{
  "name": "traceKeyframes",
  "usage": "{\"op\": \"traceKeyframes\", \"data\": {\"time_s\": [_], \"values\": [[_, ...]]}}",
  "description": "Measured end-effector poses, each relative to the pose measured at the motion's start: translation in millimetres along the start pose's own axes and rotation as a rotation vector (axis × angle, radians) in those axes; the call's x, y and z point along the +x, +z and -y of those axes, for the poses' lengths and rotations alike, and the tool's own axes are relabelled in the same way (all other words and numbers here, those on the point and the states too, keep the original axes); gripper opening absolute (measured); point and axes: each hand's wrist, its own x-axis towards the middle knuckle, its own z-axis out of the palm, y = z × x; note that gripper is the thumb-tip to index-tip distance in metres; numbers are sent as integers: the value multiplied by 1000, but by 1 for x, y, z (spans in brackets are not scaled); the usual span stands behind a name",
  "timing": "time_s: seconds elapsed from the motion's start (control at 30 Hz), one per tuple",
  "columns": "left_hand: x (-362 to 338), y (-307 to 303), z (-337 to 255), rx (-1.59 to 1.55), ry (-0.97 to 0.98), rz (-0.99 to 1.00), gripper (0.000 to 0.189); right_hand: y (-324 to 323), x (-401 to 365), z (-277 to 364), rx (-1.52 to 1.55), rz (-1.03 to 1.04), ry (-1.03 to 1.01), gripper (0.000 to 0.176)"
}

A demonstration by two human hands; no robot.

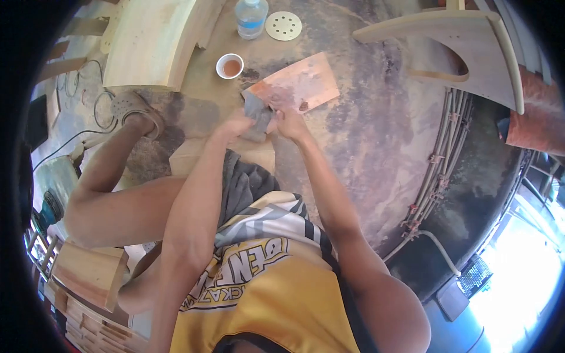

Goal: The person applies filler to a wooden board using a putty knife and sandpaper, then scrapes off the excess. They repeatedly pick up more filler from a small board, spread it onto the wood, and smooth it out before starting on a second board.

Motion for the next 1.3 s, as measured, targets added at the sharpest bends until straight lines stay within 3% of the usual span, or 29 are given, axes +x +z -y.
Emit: {"op": "traceKeyframes", "data": {"time_s": [0.13,0.23,0.3,0.4,0.57,0.63,0.7,0.8,0.87,0.97,1.2,1.3], "values": [[0,6,11,-115,-78,-98,34,-8,7,-4,9,-6,125,34],[-15,4,-5,-201,-124,-164,32,-10,-8,10,12,5,90,34],[-22,6,-15,-211,-147,-163,30,-9,-20,26,15,-25,-147,32],[-26,6,-20,-217,-162,-188,27,-6,-27,52,-119,54,-9,30],[-27,-1,-22,-85,-159,-65,31,17,4,20,-102,-53,-94,30],[-24,8,-15,-165,-97,-130,29,9,6,19,-120,-123,-138,31],[-18,8,-6,-245,-30,-206,28,-7,9,25,-56,-9,139,32],[-6,2,-1,-189,-110,-240,33,-27,-7,39,-166,-22,62,34],[-11,5,-8,-348,-66,-267,37,-26,-15,36,-161,10,50,34],[-39,6,-39,-389,-118,-211,36,-14,-19,36,-106,24,15,33],[-25,3,-18,-440,-67,-104,30,1,10,10,-78,-41,108,32],[-18,0,-13,-484,-60,-131,29,-1,2,6,-77,-31,23,31]]}}
